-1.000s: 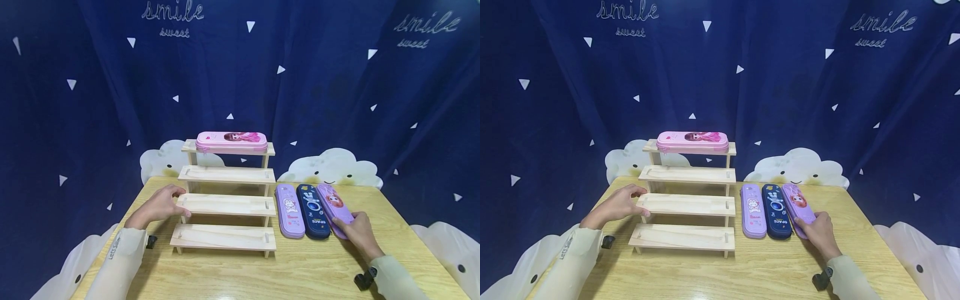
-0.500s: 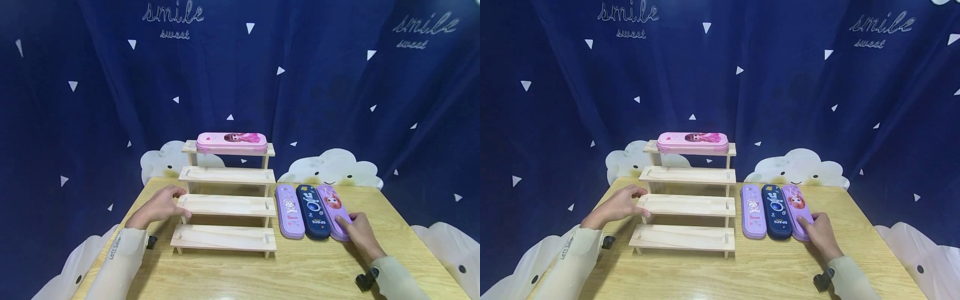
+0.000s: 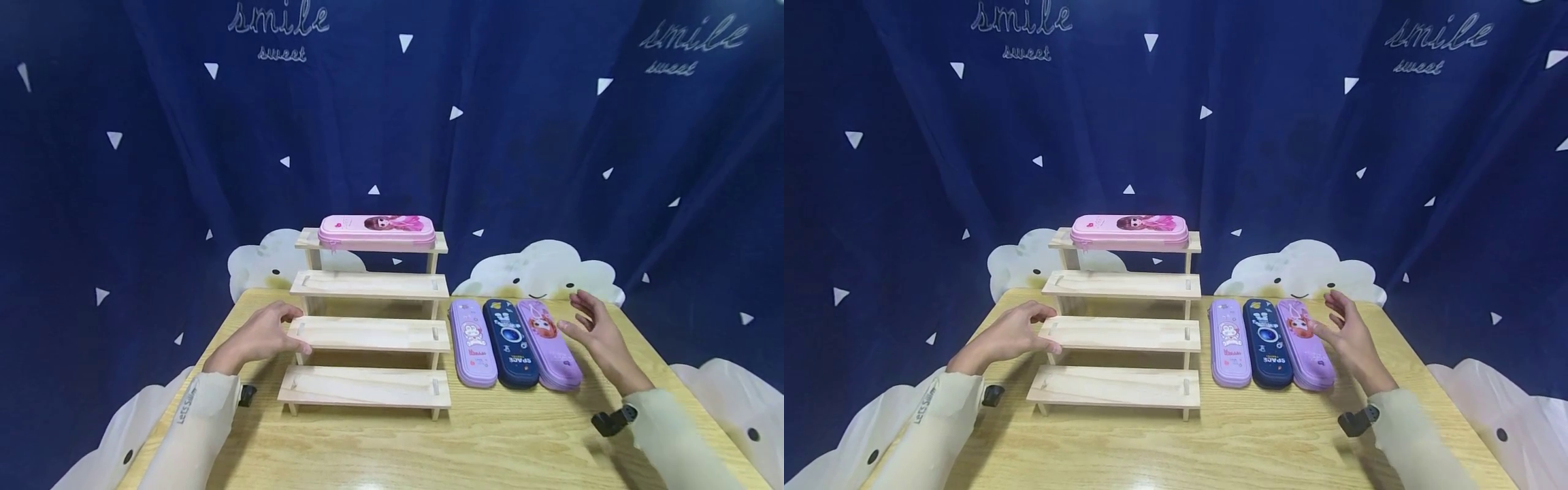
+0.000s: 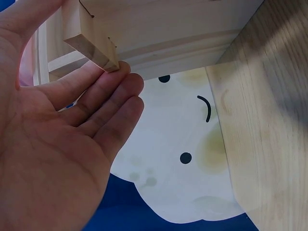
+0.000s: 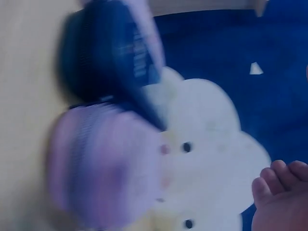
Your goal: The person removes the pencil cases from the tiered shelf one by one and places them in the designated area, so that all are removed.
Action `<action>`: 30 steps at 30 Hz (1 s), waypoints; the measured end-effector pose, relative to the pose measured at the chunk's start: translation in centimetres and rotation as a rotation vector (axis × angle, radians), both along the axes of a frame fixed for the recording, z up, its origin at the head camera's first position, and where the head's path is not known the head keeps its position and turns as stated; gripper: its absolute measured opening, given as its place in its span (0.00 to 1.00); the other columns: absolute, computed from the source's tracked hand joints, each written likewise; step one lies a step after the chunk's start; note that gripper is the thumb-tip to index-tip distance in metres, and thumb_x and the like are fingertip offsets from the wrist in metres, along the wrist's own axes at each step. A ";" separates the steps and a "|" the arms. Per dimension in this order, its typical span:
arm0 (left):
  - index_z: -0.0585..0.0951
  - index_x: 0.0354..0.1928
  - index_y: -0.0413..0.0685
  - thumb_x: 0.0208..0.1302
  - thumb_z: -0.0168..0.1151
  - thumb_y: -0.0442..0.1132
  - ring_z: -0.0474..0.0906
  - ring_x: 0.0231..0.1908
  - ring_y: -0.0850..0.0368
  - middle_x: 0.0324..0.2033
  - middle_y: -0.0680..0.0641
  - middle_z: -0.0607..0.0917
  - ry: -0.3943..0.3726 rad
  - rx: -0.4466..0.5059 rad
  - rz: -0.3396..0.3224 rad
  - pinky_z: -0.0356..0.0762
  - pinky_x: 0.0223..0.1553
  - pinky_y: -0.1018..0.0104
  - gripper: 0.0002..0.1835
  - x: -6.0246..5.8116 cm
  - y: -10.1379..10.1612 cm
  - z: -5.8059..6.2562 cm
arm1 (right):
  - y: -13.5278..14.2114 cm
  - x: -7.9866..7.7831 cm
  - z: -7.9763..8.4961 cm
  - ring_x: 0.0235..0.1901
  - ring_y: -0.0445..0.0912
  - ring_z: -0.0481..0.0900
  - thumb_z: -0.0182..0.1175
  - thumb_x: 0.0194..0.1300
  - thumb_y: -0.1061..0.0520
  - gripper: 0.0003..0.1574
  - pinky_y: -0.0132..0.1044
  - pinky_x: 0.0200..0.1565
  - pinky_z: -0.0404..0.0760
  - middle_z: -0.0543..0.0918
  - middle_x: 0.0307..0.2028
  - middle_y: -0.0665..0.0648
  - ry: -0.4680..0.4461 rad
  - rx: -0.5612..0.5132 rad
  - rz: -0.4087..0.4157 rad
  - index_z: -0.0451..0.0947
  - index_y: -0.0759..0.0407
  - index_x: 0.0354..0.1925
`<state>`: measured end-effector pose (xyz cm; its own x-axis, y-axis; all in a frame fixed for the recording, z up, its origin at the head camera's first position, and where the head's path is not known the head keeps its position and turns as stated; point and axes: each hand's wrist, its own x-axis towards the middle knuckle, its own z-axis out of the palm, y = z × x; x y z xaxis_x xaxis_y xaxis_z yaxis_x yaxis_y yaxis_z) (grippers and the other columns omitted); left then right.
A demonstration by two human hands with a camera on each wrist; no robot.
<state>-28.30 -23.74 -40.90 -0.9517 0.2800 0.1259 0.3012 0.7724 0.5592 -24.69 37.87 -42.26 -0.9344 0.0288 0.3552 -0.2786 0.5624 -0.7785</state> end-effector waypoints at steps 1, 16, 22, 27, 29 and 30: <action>0.79 0.59 0.36 0.40 0.84 0.54 0.78 0.56 0.41 0.54 0.37 0.83 -0.001 0.000 0.001 0.76 0.60 0.43 0.45 0.0 0.0 0.0 | -0.1 -0.1 0.5 0.71 0.41 0.63 0.61 0.71 0.59 0.51 0.10 0.60 0.63 0.61 0.74 0.67 0.042 -0.019 0.029 0.43 0.66 0.79; 0.79 0.59 0.36 0.40 0.84 0.54 0.77 0.56 0.41 0.54 0.37 0.83 -0.003 0.008 -0.002 0.75 0.60 0.43 0.46 0.1 0.0 -0.2 | -5.0 -2.2 11.8 0.73 0.43 0.60 0.63 0.62 0.70 0.52 0.22 0.72 0.60 0.61 0.75 0.59 0.265 -0.185 0.198 0.50 0.61 0.78; 0.79 0.59 0.36 0.41 0.84 0.52 0.77 0.56 0.41 0.54 0.37 0.83 0.004 0.005 -0.003 0.75 0.60 0.43 0.44 0.1 0.0 -0.1 | -7.7 -2.8 14.7 0.77 0.49 0.56 0.65 0.64 0.64 0.53 0.22 0.73 0.58 0.58 0.78 0.59 0.228 -0.067 0.198 0.49 0.55 0.79; 0.79 0.59 0.35 0.40 0.85 0.54 0.78 0.56 0.40 0.53 0.37 0.83 0.014 0.012 -0.005 0.75 0.60 0.43 0.45 0.1 -0.1 -0.3 | -9.3 -3.4 16.0 0.78 0.49 0.55 0.65 0.64 0.63 0.52 0.25 0.75 0.58 0.57 0.78 0.58 0.251 -0.084 0.221 0.50 0.54 0.79; 0.79 0.58 0.36 0.39 0.85 0.54 0.78 0.56 0.39 0.53 0.37 0.84 0.018 0.014 -0.005 0.75 0.60 0.43 0.45 0.0 -0.1 -0.4 | -9.7 -3.7 16.3 0.78 0.49 0.55 0.65 0.64 0.63 0.52 0.27 0.76 0.57 0.57 0.78 0.58 0.269 -0.124 0.243 0.51 0.55 0.78; 0.79 0.58 0.36 0.39 0.84 0.55 0.78 0.56 0.39 0.53 0.38 0.84 0.019 0.014 -0.005 0.75 0.60 0.43 0.45 0.0 -0.1 -0.4 | -9.9 -3.8 16.4 0.78 0.50 0.54 0.65 0.64 0.63 0.52 0.28 0.77 0.56 0.56 0.78 0.59 0.273 -0.143 0.255 0.51 0.55 0.78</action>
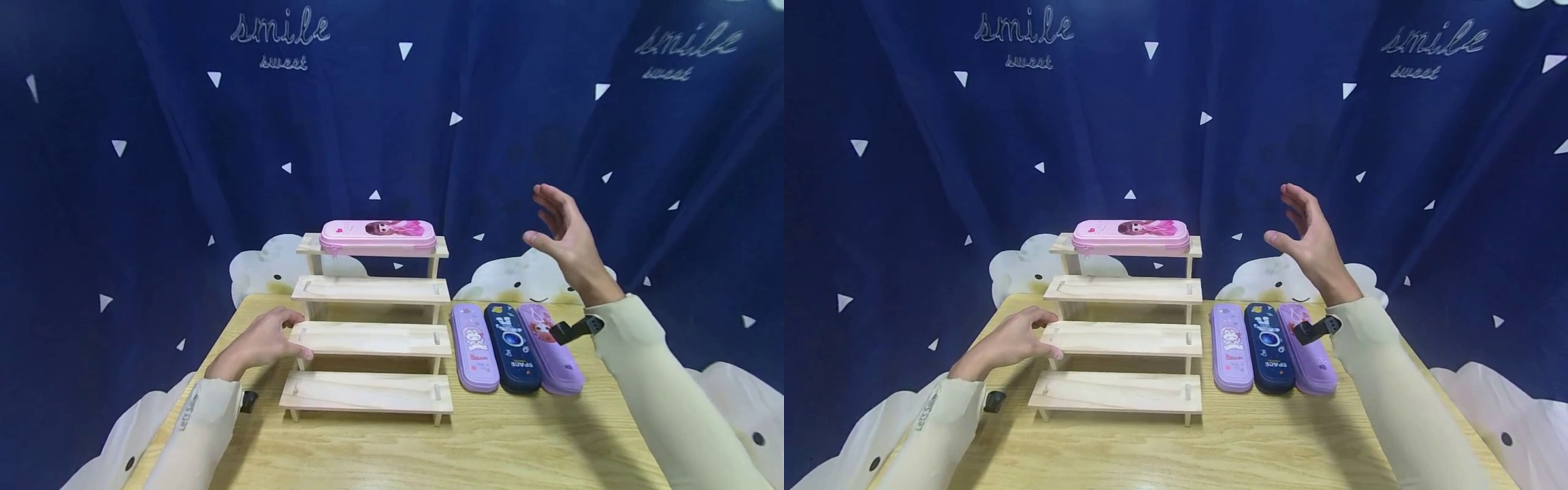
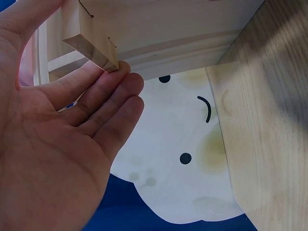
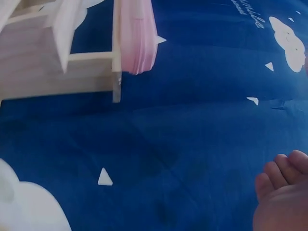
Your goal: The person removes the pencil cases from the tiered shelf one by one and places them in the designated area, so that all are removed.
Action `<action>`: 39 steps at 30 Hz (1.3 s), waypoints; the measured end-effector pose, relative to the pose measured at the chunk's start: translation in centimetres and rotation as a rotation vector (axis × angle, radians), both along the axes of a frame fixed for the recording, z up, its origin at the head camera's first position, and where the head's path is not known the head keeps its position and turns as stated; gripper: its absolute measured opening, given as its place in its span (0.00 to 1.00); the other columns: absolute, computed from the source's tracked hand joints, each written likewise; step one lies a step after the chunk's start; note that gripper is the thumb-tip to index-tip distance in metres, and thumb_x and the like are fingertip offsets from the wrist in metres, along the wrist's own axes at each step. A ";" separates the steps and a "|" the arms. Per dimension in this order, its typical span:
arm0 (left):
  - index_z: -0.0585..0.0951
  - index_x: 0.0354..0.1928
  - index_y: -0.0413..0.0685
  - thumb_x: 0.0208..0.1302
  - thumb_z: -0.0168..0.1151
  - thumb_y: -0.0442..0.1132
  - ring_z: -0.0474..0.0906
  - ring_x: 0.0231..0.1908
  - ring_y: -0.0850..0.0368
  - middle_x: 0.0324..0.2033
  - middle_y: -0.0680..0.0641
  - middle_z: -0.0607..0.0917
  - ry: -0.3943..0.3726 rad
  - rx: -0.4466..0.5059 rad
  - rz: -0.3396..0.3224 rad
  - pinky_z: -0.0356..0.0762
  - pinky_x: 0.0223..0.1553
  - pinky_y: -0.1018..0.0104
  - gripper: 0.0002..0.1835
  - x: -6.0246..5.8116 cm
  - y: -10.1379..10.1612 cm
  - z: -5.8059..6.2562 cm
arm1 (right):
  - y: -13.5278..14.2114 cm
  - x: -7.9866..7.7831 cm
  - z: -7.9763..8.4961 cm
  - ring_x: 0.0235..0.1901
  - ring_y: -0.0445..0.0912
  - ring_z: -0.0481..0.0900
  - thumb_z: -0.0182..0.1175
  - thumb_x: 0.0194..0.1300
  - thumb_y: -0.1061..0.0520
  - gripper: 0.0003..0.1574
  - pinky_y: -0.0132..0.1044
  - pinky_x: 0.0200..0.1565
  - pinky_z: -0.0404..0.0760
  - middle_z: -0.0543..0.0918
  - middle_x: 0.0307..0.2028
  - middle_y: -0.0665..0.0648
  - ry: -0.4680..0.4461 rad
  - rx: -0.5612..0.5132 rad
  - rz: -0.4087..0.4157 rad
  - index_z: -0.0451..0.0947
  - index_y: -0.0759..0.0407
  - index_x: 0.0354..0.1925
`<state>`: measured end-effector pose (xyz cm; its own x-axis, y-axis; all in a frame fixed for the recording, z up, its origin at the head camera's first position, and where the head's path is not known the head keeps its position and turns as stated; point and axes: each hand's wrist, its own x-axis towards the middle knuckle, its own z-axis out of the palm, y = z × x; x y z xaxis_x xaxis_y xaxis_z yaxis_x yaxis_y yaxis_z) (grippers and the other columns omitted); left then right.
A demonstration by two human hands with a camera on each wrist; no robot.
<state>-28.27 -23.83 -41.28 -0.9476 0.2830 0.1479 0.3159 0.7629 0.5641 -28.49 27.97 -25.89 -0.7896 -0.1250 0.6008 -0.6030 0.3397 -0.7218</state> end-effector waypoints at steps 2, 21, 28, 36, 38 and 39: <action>0.79 0.58 0.37 0.39 0.84 0.55 0.78 0.56 0.41 0.52 0.38 0.84 0.001 -0.001 0.000 0.76 0.59 0.43 0.45 0.0 0.0 -0.1 | -0.4 -0.3 0.2 0.78 0.49 0.54 0.64 0.64 0.63 0.52 0.29 0.77 0.56 0.56 0.79 0.59 0.000 -0.017 0.018 0.51 0.55 0.79; 0.79 0.58 0.37 0.39 0.84 0.55 0.78 0.54 0.43 0.52 0.39 0.84 0.001 -0.023 0.008 0.76 0.58 0.44 0.45 0.2 0.2 0.2 | -5.7 -5.3 1.5 0.75 0.54 0.62 0.73 0.59 0.52 0.57 0.54 0.78 0.57 0.66 0.75 0.59 -0.057 0.261 0.022 0.54 0.57 0.77; 0.79 0.58 0.36 0.40 0.84 0.53 0.78 0.54 0.42 0.52 0.38 0.84 0.007 -0.022 -0.005 0.76 0.58 0.43 0.43 0.2 0.1 0.3 | -8.5 -7.1 0.5 0.75 0.56 0.62 0.73 0.59 0.48 0.56 0.54 0.78 0.58 0.66 0.75 0.59 -0.122 0.381 -0.013 0.56 0.57 0.77; 0.80 0.57 0.37 0.38 0.85 0.55 0.79 0.53 0.43 0.50 0.40 0.84 0.012 -0.017 -0.004 0.77 0.58 0.44 0.44 0.0 0.1 0.2 | -10.8 -9.0 -1.2 0.75 0.57 0.61 0.72 0.54 0.50 0.59 0.54 0.78 0.58 0.64 0.76 0.61 -0.139 0.432 -0.006 0.55 0.60 0.76; 0.80 0.57 0.37 0.38 0.85 0.55 0.79 0.53 0.44 0.50 0.40 0.84 0.013 -0.015 -0.003 0.77 0.57 0.45 0.44 0.0 0.1 0.2 | -11.2 -9.4 -1.6 0.74 0.57 0.62 0.73 0.53 0.51 0.58 0.53 0.77 0.59 0.65 0.75 0.62 -0.136 0.434 -0.002 0.56 0.61 0.76; 0.80 0.56 0.37 0.38 0.85 0.55 0.78 0.53 0.44 0.50 0.40 0.84 0.013 -0.015 -0.002 0.77 0.57 0.45 0.44 0.1 0.1 0.3 | -11.4 -9.6 -1.8 0.74 0.57 0.62 0.73 0.53 0.51 0.58 0.53 0.77 0.60 0.65 0.75 0.62 -0.136 0.433 0.001 0.57 0.62 0.76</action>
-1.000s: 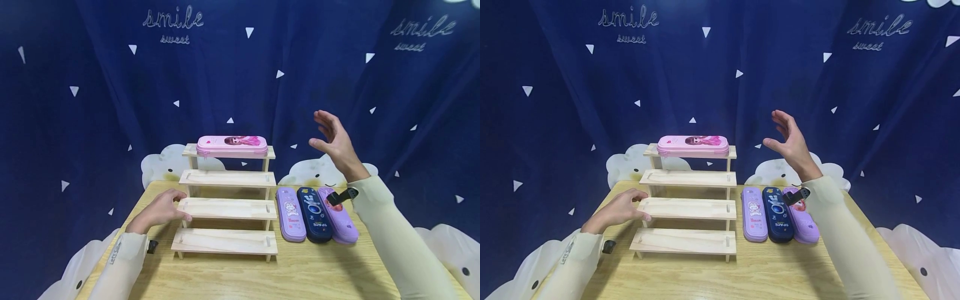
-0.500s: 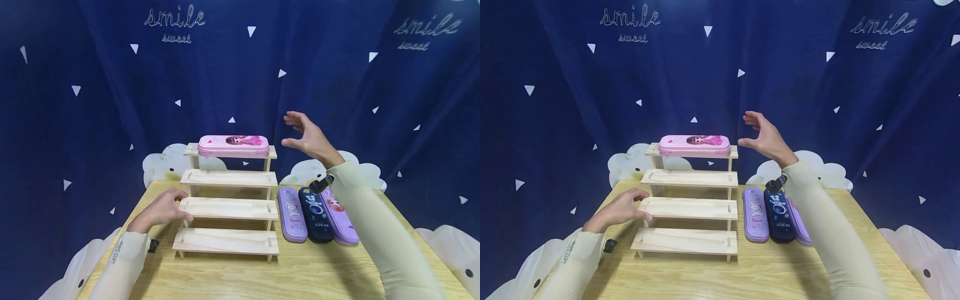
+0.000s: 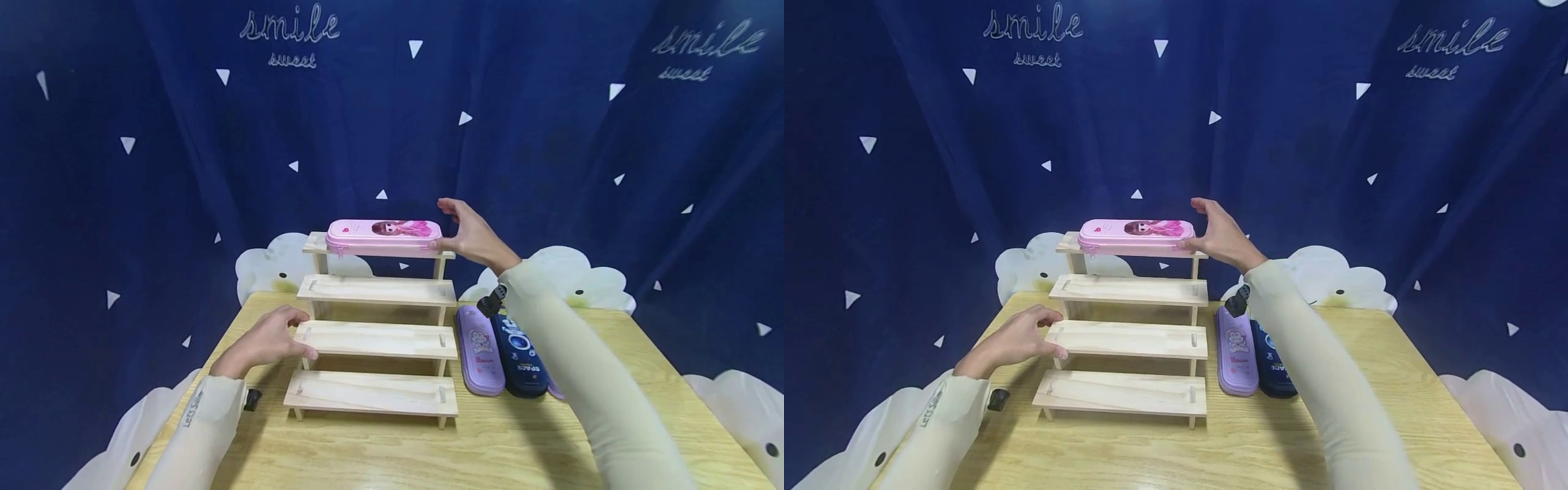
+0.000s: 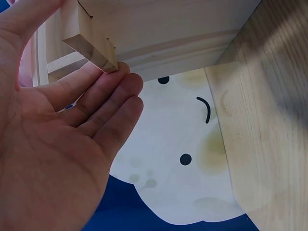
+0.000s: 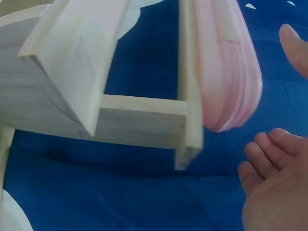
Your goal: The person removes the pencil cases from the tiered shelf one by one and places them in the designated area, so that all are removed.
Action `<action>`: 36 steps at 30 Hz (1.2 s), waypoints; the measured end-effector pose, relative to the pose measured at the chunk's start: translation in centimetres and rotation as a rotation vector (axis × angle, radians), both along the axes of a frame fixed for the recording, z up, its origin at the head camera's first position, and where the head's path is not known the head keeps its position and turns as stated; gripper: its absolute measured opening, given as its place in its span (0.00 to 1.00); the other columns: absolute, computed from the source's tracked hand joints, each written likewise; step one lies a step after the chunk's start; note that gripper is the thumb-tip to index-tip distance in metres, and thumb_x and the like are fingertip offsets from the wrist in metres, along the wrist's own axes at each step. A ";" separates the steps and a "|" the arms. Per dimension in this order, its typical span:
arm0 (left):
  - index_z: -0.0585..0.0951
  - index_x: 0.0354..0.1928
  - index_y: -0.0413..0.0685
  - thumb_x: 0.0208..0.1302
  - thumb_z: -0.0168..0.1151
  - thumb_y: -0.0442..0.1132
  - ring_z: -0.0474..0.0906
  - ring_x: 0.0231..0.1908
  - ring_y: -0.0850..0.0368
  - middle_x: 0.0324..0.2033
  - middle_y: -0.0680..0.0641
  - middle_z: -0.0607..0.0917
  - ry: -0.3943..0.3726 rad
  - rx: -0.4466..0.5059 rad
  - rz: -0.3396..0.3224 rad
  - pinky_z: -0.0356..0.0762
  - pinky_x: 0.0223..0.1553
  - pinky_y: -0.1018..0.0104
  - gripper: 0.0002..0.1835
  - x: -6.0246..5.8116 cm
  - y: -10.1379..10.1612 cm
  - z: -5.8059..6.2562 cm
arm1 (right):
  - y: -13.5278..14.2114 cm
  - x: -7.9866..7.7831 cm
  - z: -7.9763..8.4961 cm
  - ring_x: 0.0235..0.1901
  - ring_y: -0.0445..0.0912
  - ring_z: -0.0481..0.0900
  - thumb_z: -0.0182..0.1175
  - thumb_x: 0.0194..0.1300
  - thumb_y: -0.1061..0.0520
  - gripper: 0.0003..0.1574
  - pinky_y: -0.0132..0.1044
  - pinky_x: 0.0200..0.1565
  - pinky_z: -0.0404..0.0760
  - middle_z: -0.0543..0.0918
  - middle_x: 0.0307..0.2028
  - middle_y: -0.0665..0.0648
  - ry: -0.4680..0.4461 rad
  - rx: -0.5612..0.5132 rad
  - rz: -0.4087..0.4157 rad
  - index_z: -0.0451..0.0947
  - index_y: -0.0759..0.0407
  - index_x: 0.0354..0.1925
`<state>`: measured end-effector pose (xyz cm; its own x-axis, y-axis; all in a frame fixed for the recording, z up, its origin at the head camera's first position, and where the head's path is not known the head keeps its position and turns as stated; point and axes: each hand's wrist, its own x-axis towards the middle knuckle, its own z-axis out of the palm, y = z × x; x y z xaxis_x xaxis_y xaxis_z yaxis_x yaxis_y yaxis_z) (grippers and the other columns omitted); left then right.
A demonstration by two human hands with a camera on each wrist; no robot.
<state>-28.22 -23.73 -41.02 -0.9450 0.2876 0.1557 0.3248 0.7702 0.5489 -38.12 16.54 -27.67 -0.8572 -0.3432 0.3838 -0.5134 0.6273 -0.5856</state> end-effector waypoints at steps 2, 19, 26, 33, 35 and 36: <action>0.80 0.56 0.37 0.38 0.85 0.55 0.78 0.53 0.44 0.50 0.40 0.84 -0.002 0.001 -0.001 0.77 0.57 0.45 0.44 0.0 0.0 0.0 | -0.3 -0.3 -0.3 0.73 0.57 0.63 0.73 0.53 0.52 0.58 0.53 0.77 0.60 0.66 0.74 0.63 -0.005 0.001 0.005 0.57 0.62 0.75; 0.80 0.57 0.37 0.38 0.84 0.57 0.78 0.53 0.43 0.51 0.39 0.83 -0.017 0.008 0.000 0.77 0.57 0.45 0.45 0.0 0.0 -0.1 | -2.3 -2.1 -2.0 0.68 0.58 0.68 0.74 0.51 0.49 0.60 0.55 0.76 0.62 0.67 0.72 0.64 -0.156 -0.007 0.045 0.57 0.62 0.75; 0.80 0.56 0.37 0.38 0.85 0.56 0.78 0.53 0.43 0.51 0.39 0.83 -0.021 0.010 0.006 0.76 0.57 0.45 0.44 0.0 0.0 0.0 | -2.5 -2.2 -1.8 0.68 0.58 0.69 0.74 0.51 0.48 0.60 0.55 0.75 0.63 0.68 0.72 0.64 -0.164 0.010 0.039 0.58 0.61 0.75; 0.79 0.57 0.37 0.39 0.84 0.56 0.78 0.54 0.42 0.53 0.39 0.83 -0.026 0.009 0.007 0.76 0.58 0.45 0.45 -0.1 0.0 -0.1 | -2.7 -2.1 -1.7 0.66 0.58 0.71 0.74 0.53 0.47 0.58 0.56 0.75 0.63 0.71 0.70 0.64 -0.175 0.030 0.033 0.59 0.59 0.75; 0.79 0.58 0.38 0.38 0.84 0.57 0.78 0.54 0.43 0.53 0.39 0.83 -0.024 0.004 0.006 0.76 0.58 0.45 0.46 -0.1 0.0 -0.2 | -2.6 -2.1 -1.7 0.66 0.57 0.71 0.74 0.52 0.47 0.58 0.56 0.74 0.64 0.72 0.69 0.63 -0.175 0.029 0.026 0.60 0.59 0.74; 0.79 0.58 0.38 0.38 0.84 0.57 0.78 0.54 0.43 0.52 0.39 0.83 -0.023 0.003 0.005 0.76 0.58 0.44 0.46 -0.1 0.0 -0.2 | -2.6 -2.1 -1.7 0.66 0.57 0.71 0.74 0.52 0.47 0.57 0.56 0.74 0.64 0.72 0.69 0.63 -0.175 0.029 0.023 0.60 0.58 0.74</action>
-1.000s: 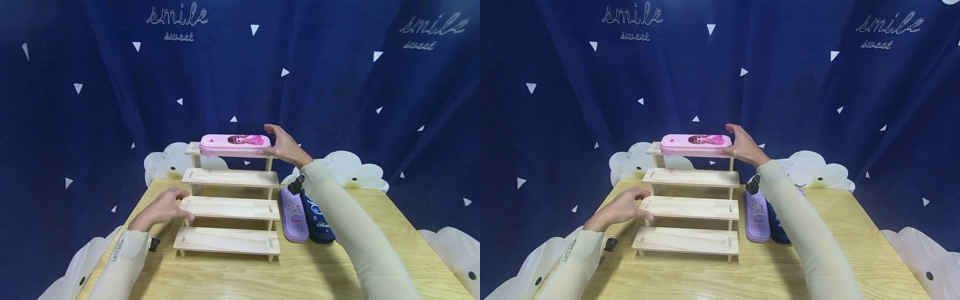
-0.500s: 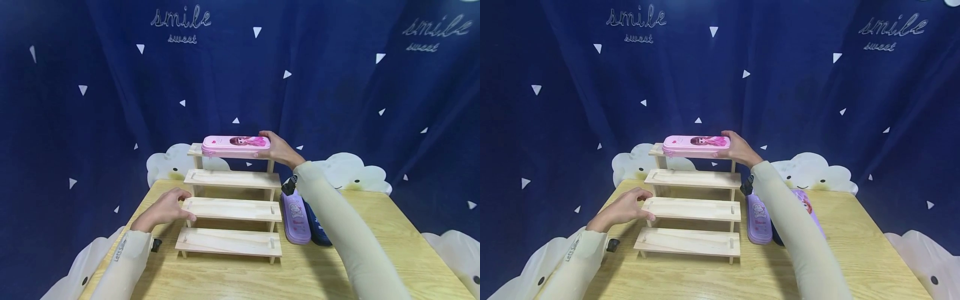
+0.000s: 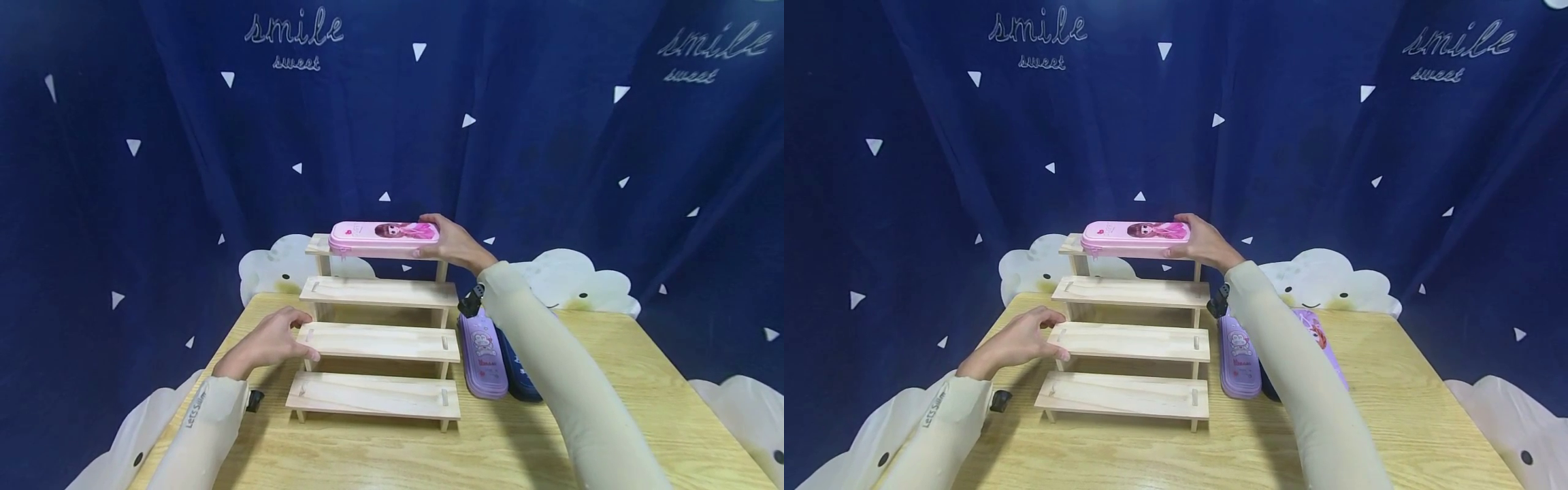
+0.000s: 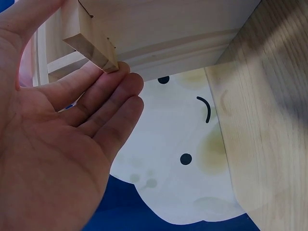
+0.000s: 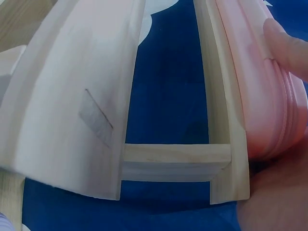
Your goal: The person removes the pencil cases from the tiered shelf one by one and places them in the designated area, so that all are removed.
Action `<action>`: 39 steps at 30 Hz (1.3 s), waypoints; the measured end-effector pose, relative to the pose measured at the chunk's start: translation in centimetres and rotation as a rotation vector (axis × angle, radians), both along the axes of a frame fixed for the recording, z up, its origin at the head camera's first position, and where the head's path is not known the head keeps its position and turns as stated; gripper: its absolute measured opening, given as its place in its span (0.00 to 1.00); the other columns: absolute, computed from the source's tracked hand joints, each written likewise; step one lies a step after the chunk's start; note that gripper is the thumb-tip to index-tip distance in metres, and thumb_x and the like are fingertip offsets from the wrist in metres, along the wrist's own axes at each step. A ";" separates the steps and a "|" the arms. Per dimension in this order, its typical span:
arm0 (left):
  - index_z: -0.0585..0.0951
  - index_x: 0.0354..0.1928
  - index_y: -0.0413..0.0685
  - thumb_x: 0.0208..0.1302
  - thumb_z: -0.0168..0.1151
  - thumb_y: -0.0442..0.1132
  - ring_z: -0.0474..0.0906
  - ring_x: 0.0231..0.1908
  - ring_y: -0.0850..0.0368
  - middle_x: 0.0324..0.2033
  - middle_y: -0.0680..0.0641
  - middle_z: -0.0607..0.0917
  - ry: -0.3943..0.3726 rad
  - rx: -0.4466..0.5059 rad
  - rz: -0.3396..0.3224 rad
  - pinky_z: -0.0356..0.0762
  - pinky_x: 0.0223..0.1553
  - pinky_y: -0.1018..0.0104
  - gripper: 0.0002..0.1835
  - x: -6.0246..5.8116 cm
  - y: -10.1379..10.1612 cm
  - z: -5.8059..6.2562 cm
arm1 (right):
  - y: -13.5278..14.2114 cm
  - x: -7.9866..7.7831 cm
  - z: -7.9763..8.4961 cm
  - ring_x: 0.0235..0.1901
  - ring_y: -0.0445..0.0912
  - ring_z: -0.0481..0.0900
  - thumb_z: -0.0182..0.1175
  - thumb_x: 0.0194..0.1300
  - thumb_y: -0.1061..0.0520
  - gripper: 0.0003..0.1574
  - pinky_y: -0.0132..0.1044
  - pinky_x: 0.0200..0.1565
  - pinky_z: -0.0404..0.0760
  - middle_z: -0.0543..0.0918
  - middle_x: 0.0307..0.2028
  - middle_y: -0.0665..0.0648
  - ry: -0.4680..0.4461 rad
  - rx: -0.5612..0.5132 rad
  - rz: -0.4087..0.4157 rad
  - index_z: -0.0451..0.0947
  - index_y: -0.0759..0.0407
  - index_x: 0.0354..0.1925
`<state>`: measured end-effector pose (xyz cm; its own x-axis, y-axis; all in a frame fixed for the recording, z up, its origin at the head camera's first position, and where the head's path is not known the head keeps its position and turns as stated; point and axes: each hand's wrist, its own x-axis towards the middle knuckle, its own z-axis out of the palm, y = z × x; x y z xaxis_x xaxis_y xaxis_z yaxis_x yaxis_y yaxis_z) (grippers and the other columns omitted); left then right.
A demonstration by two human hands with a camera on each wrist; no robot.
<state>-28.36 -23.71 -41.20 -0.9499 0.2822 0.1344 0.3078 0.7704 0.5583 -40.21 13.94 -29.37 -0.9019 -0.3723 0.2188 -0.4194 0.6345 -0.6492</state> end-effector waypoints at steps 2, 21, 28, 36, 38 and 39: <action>0.79 0.58 0.38 0.38 0.84 0.57 0.78 0.54 0.43 0.52 0.39 0.83 -0.001 0.000 0.002 0.77 0.57 0.45 0.46 0.0 0.0 0.0 | 0.1 0.0 0.0 0.66 0.57 0.71 0.74 0.52 0.47 0.57 0.56 0.74 0.64 0.72 0.69 0.63 -0.007 0.000 -0.005 0.60 0.57 0.75; 0.81 0.56 0.39 0.37 0.85 0.57 0.78 0.53 0.44 0.51 0.41 0.84 0.006 0.000 0.006 0.76 0.58 0.46 0.44 0.0 -0.1 -0.1 | 1.7 1.0 -0.3 0.56 0.54 0.73 0.76 0.50 0.46 0.44 0.51 0.63 0.71 0.79 0.58 0.60 -0.104 -0.131 -0.087 0.74 0.53 0.64; 0.80 0.56 0.38 0.39 0.84 0.56 0.78 0.54 0.43 0.51 0.40 0.83 0.007 -0.008 0.001 0.76 0.59 0.45 0.44 -0.1 -0.1 0.1 | 3.0 1.6 -0.4 0.55 0.54 0.74 0.75 0.51 0.46 0.42 0.49 0.60 0.71 0.79 0.57 0.60 -0.089 -0.129 -0.106 0.74 0.52 0.63; 0.80 0.56 0.38 0.38 0.84 0.58 0.78 0.53 0.43 0.51 0.41 0.83 0.002 -0.012 0.004 0.76 0.58 0.46 0.45 -0.1 -0.1 0.2 | 4.4 2.5 -0.5 0.56 0.55 0.73 0.76 0.52 0.47 0.43 0.51 0.61 0.72 0.79 0.58 0.62 -0.059 -0.123 -0.144 0.74 0.54 0.64; 0.80 0.56 0.38 0.38 0.84 0.58 0.78 0.53 0.44 0.51 0.41 0.83 0.002 -0.013 0.003 0.76 0.58 0.46 0.45 -0.1 -0.1 0.2 | 4.8 2.6 -0.5 0.56 0.55 0.73 0.76 0.52 0.46 0.42 0.50 0.60 0.72 0.79 0.58 0.62 -0.057 -0.117 -0.150 0.74 0.54 0.64; 0.80 0.56 0.38 0.38 0.84 0.57 0.78 0.53 0.44 0.51 0.40 0.83 0.001 -0.013 0.003 0.76 0.58 0.46 0.44 -0.1 -0.1 0.1 | 5.0 2.6 -0.5 0.56 0.55 0.73 0.75 0.53 0.46 0.43 0.50 0.60 0.72 0.79 0.58 0.62 -0.054 -0.110 -0.150 0.74 0.54 0.64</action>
